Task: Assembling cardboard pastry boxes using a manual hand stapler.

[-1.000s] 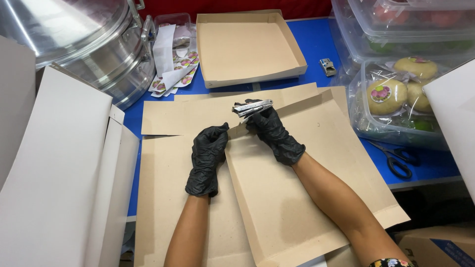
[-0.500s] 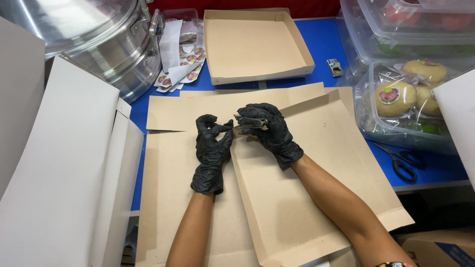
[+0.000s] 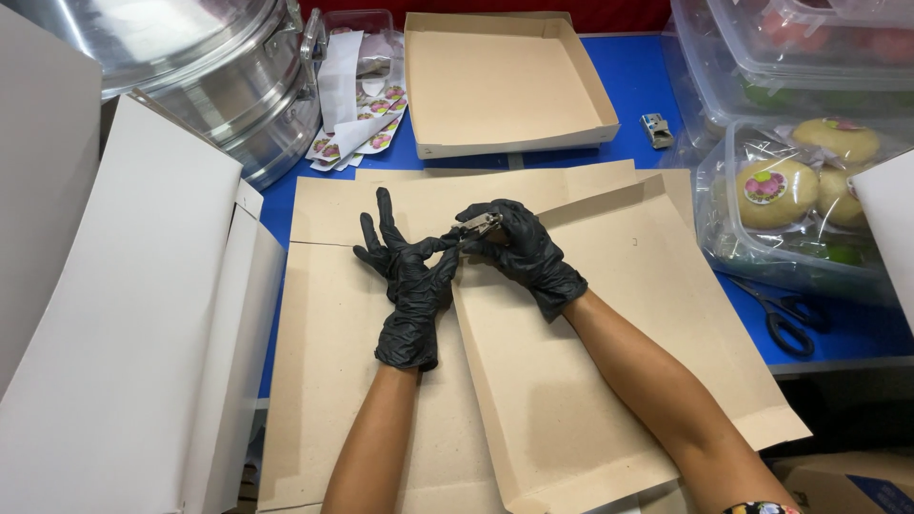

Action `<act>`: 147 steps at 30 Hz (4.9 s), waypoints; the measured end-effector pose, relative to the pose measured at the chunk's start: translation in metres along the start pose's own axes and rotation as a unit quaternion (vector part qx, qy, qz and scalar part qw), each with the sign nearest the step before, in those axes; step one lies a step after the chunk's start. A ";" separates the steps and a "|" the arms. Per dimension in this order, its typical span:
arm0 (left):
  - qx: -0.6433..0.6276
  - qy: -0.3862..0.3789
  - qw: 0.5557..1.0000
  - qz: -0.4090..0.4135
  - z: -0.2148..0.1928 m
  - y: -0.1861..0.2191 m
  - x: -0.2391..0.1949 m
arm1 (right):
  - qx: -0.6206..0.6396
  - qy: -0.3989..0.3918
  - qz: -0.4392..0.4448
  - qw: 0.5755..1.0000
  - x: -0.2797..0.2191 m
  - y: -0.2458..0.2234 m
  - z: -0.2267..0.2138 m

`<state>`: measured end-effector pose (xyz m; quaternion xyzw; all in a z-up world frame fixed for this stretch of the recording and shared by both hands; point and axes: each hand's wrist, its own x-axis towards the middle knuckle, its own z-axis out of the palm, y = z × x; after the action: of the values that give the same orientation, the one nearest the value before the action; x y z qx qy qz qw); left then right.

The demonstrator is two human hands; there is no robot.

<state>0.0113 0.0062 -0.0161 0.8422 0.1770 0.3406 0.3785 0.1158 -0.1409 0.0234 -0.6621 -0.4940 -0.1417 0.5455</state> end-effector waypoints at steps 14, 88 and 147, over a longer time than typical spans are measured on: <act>0.035 -0.043 0.997 -0.058 0.042 -0.060 0.009 | 0.029 -0.090 0.014 0.995 0.014 0.000 0.002; 0.154 -0.209 0.958 -0.122 -0.026 0.063 0.045 | -0.303 -0.226 0.468 0.799 0.009 -0.004 -0.135; 0.139 -0.098 0.968 -0.184 -0.051 0.007 0.037 | -0.275 -0.213 0.102 0.932 0.031 0.027 -0.121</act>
<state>0.0015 0.0488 0.0306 0.8688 0.3368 0.1533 0.3289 0.1947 -0.2279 0.0743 -0.8479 -0.4698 -0.0709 0.2354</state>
